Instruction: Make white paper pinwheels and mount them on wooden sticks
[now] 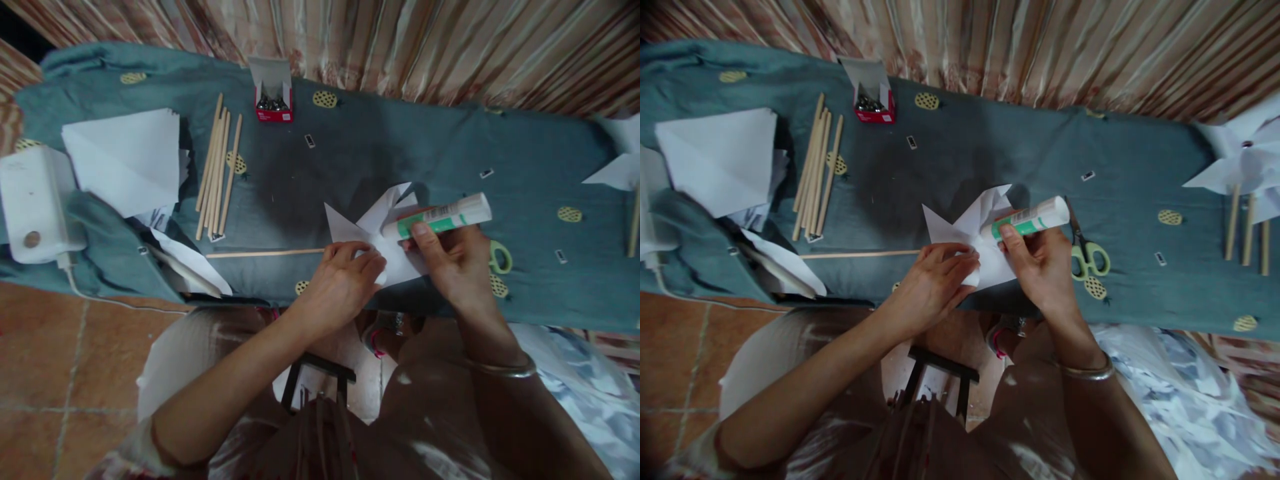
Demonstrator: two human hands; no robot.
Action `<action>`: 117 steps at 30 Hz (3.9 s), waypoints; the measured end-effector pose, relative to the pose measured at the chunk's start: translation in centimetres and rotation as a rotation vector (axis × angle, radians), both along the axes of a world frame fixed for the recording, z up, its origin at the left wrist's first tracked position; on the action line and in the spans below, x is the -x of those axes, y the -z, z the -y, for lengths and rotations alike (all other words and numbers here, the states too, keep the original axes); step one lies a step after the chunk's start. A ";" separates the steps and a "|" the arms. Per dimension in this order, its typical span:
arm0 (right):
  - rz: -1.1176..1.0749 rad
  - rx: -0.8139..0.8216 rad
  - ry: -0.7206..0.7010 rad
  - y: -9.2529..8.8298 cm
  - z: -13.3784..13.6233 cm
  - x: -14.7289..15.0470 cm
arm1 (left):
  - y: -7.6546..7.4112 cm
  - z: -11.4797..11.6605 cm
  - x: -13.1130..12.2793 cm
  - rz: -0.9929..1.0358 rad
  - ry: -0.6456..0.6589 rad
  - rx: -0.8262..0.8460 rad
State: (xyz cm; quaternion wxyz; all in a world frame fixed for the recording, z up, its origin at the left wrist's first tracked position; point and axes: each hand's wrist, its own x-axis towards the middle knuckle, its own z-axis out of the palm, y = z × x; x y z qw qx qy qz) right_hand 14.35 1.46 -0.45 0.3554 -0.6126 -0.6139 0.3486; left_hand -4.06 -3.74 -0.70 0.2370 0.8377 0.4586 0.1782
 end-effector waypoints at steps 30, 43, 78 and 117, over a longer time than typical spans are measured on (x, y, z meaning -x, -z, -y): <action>0.413 -0.178 -0.199 -0.5 0.9 1.5 | -0.2 0.0 -0.1 -0.016 -0.003 0.033; 0.285 -0.032 -0.145 -0.9 0.6 -0.4 | 0.1 0.0 -0.1 -0.021 -0.001 -0.013; -0.765 0.330 -0.086 -1.7 1.1 -0.1 | 1.2 -1.4 -0.1 0.853 -0.443 0.327; 0.359 -0.409 -0.475 0.1 4.0 -2.0 | 1.1 -3.4 8.9 0.102 -0.609 -0.153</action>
